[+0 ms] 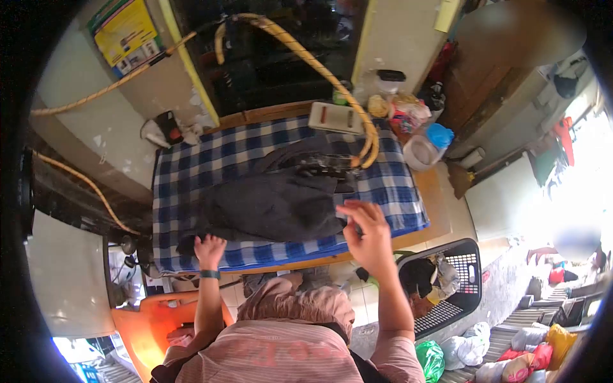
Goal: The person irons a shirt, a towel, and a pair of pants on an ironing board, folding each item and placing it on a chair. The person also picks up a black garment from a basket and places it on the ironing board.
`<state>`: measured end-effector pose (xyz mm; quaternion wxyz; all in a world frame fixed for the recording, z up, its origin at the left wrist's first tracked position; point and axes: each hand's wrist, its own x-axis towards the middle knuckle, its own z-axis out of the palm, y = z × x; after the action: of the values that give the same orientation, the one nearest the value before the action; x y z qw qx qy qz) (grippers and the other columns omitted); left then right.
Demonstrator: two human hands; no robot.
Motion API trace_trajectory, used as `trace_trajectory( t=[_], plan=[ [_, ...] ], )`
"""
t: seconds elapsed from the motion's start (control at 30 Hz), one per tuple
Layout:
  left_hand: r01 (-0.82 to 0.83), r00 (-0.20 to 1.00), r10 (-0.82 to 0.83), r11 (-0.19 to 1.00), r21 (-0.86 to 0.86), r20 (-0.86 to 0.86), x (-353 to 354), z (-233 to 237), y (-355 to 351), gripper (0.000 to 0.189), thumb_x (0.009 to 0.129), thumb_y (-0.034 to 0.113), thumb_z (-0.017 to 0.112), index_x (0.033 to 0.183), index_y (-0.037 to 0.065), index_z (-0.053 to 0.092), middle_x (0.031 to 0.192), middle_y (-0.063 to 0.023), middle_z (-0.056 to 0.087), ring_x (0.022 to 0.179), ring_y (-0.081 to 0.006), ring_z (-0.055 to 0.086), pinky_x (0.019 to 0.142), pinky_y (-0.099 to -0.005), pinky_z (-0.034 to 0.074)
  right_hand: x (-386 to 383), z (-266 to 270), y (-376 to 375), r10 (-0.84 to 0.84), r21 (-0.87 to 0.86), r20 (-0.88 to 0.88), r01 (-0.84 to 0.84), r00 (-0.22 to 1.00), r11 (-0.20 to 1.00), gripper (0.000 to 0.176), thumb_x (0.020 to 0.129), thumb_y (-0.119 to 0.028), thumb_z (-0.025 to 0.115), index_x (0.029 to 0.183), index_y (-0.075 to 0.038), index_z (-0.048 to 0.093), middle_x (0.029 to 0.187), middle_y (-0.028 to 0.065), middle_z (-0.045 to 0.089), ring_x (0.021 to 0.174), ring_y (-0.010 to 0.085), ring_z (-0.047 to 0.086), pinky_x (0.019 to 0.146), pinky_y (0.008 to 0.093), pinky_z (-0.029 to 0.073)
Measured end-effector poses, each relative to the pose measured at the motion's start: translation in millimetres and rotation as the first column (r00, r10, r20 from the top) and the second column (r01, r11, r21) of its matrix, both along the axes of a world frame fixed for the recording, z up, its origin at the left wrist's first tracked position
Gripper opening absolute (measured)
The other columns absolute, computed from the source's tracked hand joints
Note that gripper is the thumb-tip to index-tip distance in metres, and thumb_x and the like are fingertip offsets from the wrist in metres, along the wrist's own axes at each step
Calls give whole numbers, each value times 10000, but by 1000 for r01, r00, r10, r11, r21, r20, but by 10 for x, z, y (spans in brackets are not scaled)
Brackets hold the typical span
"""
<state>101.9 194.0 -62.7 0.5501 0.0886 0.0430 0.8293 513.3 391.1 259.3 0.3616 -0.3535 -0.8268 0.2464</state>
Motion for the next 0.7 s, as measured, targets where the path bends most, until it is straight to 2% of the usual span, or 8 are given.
trace_trajectory(
  t=[0.23,0.37,0.4,0.53,0.57,0.63,0.67,0.7],
  plan=[
    [-29,983,121,842,-538,135,77,166,-246,410,876,502,596,888,95,551,858,-32,560,947,-228,528,946,-408,392,-869,1375,-563,517,229,-388,-463,763,856,268,783,-144,603,982,35,614,1020,158,634,917,287,621,789,355,516],
    [-33,998,57,853,-521,29,118,317,-93,304,878,404,648,944,109,617,879,-5,629,955,-192,580,934,-362,420,-1139,1632,-926,777,161,-570,-964,-266,-211,1162,583,-827,597,1320,58,442,1323,192,477,1145,279,535,898,333,528],
    [-106,993,112,781,-616,-29,158,380,-58,276,888,383,643,955,116,622,921,-11,645,970,-182,582,918,-349,429,-1306,1709,-836,807,273,-449,-919,-383,-284,728,968,-497,397,1451,32,267,1347,405,376,1295,546,329,986,735,246],
    [-110,993,110,792,-600,-37,219,213,-145,165,886,287,645,945,134,628,982,-2,655,999,-180,580,939,-359,430,-1162,1428,-1343,742,544,-625,-818,-244,189,565,908,-89,536,1366,152,311,1325,436,366,1285,591,287,1001,700,283],
    [-114,993,110,803,-585,-41,263,244,-157,133,884,262,637,934,139,623,986,-3,653,1002,-185,578,944,-365,428,-1041,1740,-1032,676,223,-663,-946,-323,-234,507,921,-68,504,1344,154,336,1308,428,395,1263,601,312,960,704,339],
    [-109,994,109,890,-443,-25,250,54,-262,95,890,233,598,929,146,600,995,-5,648,1008,-195,575,969,-382,421,-1037,1629,-954,726,400,-601,-912,-335,-89,462,935,-85,493,1358,68,384,1373,361,383,1303,544,316,955,725,338],
    [-66,997,74,942,-329,12,233,60,-294,138,903,240,565,987,132,586,1053,-28,643,1063,-208,567,1024,-396,395,-981,1849,-865,424,-2,-751,-640,-506,-768,475,938,-142,517,1392,-54,408,1434,258,379,1231,470,461,834,577,512],
    [-106,994,107,932,-348,-16,250,56,-316,184,906,236,553,1047,119,575,1100,-39,631,1096,-215,558,1047,-405,380,-935,1829,-768,562,111,-674,-818,-479,-565,482,921,-199,562,1385,-154,438,1444,200,393,1167,430,518,759,468,522]
  ],
)
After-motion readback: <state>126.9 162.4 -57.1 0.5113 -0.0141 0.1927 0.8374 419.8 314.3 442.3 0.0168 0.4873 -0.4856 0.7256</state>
